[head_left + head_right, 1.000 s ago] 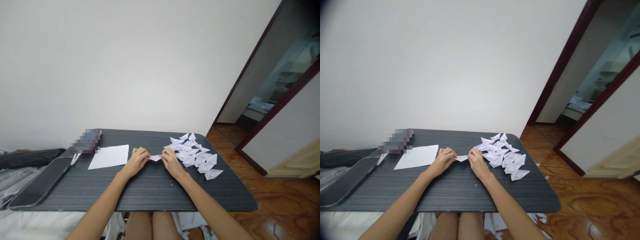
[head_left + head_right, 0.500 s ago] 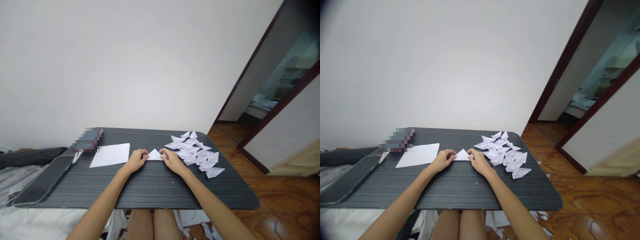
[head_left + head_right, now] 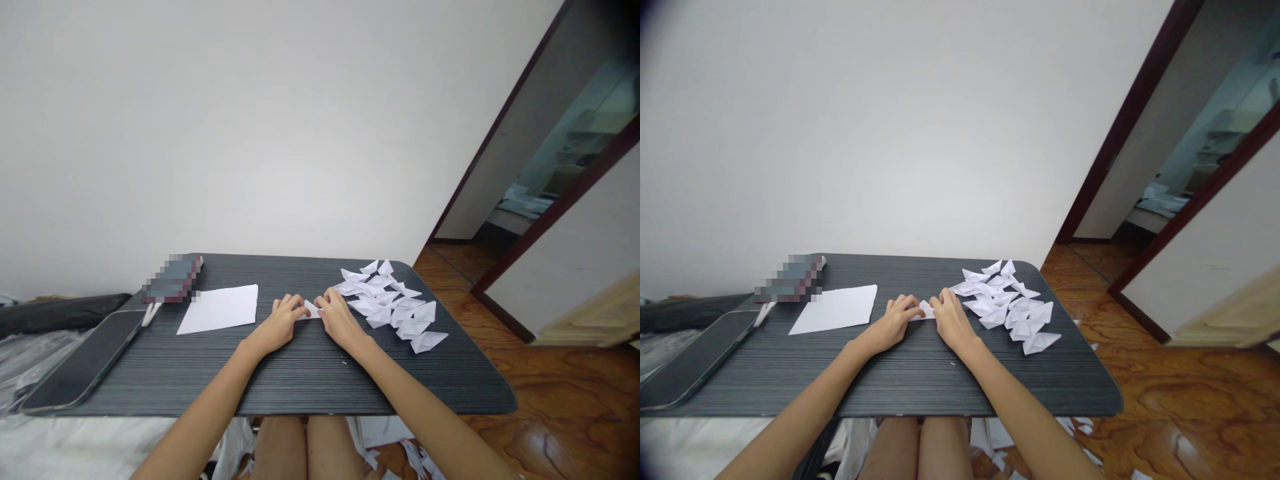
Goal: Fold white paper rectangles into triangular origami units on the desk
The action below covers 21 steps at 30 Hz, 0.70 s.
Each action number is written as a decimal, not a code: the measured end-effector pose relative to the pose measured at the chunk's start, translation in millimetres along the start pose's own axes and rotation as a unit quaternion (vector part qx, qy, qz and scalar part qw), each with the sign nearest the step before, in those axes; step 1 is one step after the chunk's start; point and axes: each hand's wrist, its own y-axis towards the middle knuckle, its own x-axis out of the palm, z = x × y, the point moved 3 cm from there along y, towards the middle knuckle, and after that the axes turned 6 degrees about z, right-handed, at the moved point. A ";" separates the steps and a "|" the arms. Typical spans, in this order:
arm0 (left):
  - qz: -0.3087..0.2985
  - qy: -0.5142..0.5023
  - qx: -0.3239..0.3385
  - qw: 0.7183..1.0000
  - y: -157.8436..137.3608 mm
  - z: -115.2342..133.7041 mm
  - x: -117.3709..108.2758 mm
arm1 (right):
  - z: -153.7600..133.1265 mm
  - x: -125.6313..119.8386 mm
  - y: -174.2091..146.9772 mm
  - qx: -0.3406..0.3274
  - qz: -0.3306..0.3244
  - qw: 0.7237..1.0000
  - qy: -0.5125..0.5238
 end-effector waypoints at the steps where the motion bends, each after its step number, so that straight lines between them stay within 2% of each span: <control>1: -0.009 0.001 0.025 1.000 -0.2 3.8 1.4 | -4.2 1.3 -1.6 -0.021 -0.005 1.000 -0.019; 3: -0.013 -0.001 0.047 0.999 -1.3 9.3 4.4 | -11.3 4.6 -6.0 -0.057 -0.025 0.997 -0.033; 5: -0.001 -0.001 0.040 0.999 -3.7 12.8 7.3 | -14.5 6.0 -11.4 -0.068 -0.032 0.997 -0.023; 11: 0.020 0.041 0.014 0.999 -14.4 20.6 8.5 | -6.6 -2.0 -28.7 -0.039 -0.054 0.998 -0.021; 16: 0.022 0.055 -0.032 0.998 -23.1 7.8 -9.2 | -5.5 -9.7 -29.2 -0.024 -0.040 0.996 -0.070; 19: 0.015 0.015 -0.049 0.999 -23.8 -2.4 -16.6 | -11.7 -7.2 -18.8 -0.023 -0.023 0.996 -0.082; 21: 0.017 0.013 -0.062 0.998 -19.5 -5.8 -17.6 | -14.2 -3.9 -9.9 0.002 0.001 0.998 -0.065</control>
